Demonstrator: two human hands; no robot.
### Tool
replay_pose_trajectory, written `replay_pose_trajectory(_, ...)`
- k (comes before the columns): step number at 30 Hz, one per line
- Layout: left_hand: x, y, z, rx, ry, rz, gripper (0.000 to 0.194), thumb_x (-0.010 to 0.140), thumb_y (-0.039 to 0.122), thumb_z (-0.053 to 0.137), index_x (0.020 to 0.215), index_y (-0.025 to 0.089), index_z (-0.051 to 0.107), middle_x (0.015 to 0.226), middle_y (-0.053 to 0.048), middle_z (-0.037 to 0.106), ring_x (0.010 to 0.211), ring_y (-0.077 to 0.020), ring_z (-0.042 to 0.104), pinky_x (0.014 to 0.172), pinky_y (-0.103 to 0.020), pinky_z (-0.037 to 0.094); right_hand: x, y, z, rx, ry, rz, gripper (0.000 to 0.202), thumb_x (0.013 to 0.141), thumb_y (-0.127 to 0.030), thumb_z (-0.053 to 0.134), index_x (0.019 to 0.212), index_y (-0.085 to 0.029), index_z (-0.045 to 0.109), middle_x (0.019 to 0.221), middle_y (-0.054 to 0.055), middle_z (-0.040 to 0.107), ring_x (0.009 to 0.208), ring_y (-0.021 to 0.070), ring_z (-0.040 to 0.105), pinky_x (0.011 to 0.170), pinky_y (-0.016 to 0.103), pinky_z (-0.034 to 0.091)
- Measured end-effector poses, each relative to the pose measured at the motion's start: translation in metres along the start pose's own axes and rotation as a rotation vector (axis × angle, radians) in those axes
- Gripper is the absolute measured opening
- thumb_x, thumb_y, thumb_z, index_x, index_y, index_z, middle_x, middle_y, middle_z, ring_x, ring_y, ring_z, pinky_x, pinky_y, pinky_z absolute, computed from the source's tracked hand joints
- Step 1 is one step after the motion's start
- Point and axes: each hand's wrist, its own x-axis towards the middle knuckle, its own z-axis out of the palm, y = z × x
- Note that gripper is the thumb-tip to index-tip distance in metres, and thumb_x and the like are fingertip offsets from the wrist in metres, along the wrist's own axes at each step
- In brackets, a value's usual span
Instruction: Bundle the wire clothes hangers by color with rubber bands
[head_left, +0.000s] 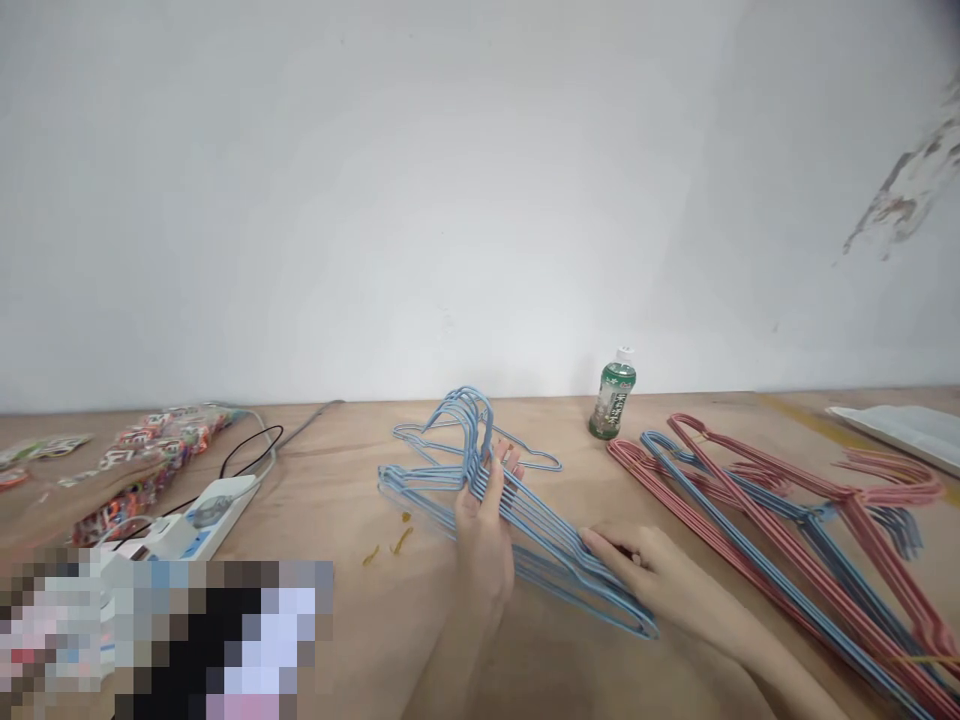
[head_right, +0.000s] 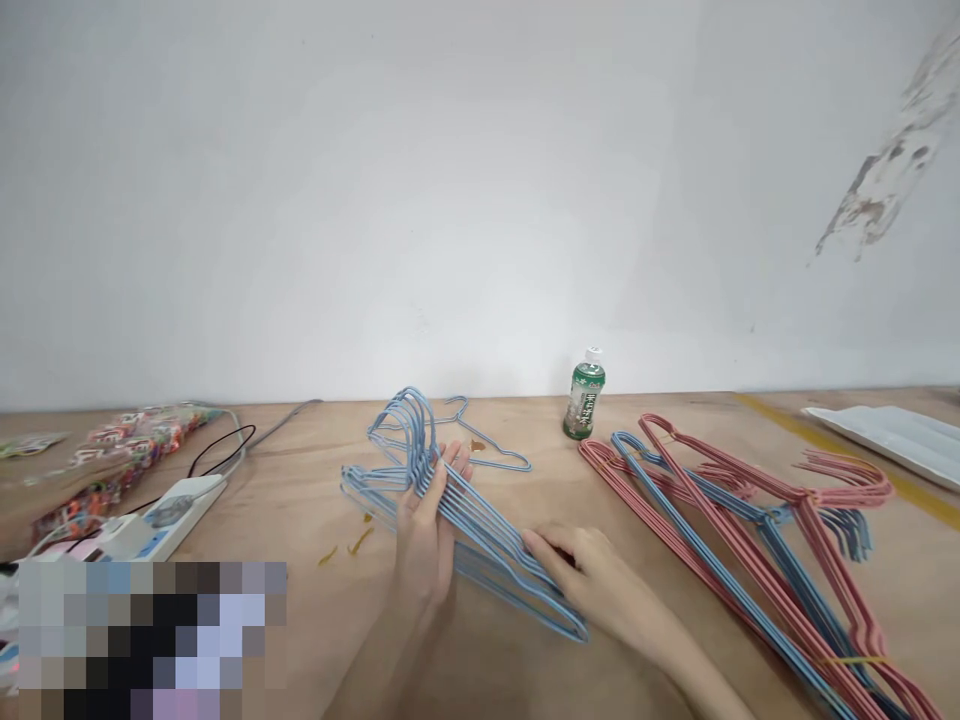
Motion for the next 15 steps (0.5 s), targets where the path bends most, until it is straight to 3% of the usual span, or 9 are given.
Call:
replay_pose_trajectory(2, 0.0, 0.0, 0.0, 0.006, 0.009, -0.006, 0.035, 0.08, 0.031, 0.07, 0.112, 0.02, 0.066, 0.122, -0.009, 0.066, 0.117, -0.024, 0.059, 0.105, -0.038, 0.043, 0.015, 0.01, -0.003, 0.049, -0.055, -0.002, 0.048, 0.097, -0.049, 0.028, 0.067, -0.023, 0.055, 0.066, 0.001, 0.059, 0.063, 0.0172, 0.055, 0.059, 0.028, 0.039)
replay_pose_trajectory(4, 0.001, 0.001, 0.0, 0.003, 0.022, -0.01, 0.032, 0.08, 0.031, 0.07, 0.109, 0.018, 0.067, 0.121, -0.01, 0.066, 0.116, -0.0243, 0.059, 0.105, -0.038, 0.044, 0.042, 0.024, 0.002, 0.033, 0.011, -0.003, 0.049, 0.098, -0.045, 0.024, 0.075, -0.021, 0.06, 0.072, 0.002, 0.064, 0.072, 0.0176, 0.06, 0.067, 0.028, 0.044)
replay_pose_trajectory(7, 0.002, 0.003, -0.001, -0.026, 0.031, -0.027, 0.029, 0.08, 0.027, 0.068, 0.107, 0.017, 0.068, 0.121, -0.01, 0.066, 0.117, -0.0239, 0.059, 0.105, -0.037, 0.044, 0.094, 0.046, 0.024, -0.149, 0.179, 0.038, 0.036, 0.096, -0.037, 0.035, 0.082, -0.018, 0.062, 0.079, 0.005, 0.067, 0.075, 0.0184, 0.061, 0.069, 0.029, 0.046)
replay_pose_trajectory(10, 0.003, 0.006, -0.002, -0.073, 0.043, -0.054, 0.026, 0.081, 0.024, 0.064, 0.105, 0.016, 0.069, 0.12, -0.01, 0.067, 0.117, -0.0243, 0.059, 0.105, -0.037, 0.044, 0.142, 0.063, 0.052, -0.248, 0.268, 0.085, 0.022, 0.093, -0.028, 0.047, 0.103, -0.014, 0.061, 0.105, 0.01, 0.065, 0.098, 0.02, 0.059, 0.085, 0.032, 0.045)
replay_pose_trajectory(12, 0.004, 0.007, -0.003, -0.111, 0.063, -0.076, 0.025, 0.082, 0.026, 0.061, 0.103, 0.015, 0.069, 0.117, -0.011, 0.068, 0.116, -0.0255, 0.06, 0.105, -0.039, 0.044, 0.166, 0.07, 0.066, -0.318, 0.303, 0.126, 0.026, 0.092, -0.029, 0.053, 0.111, -0.013, 0.059, 0.114, 0.011, 0.062, 0.107, 0.0221, 0.057, 0.092, 0.039, 0.045)
replay_pose_trajectory(15, 0.004, 0.009, -0.005, -0.139, 0.077, -0.109, 0.028, 0.084, 0.032, 0.055, 0.102, 0.015, 0.069, 0.116, -0.012, 0.068, 0.118, -0.0265, 0.058, 0.104, -0.042, 0.044, 0.192, 0.077, 0.076, -0.398, 0.303, 0.179, 0.032, 0.091, -0.035, 0.056, 0.117, -0.016, 0.057, 0.119, 0.008, 0.059, 0.104, 0.0219, 0.059, 0.088, 0.044, 0.049)
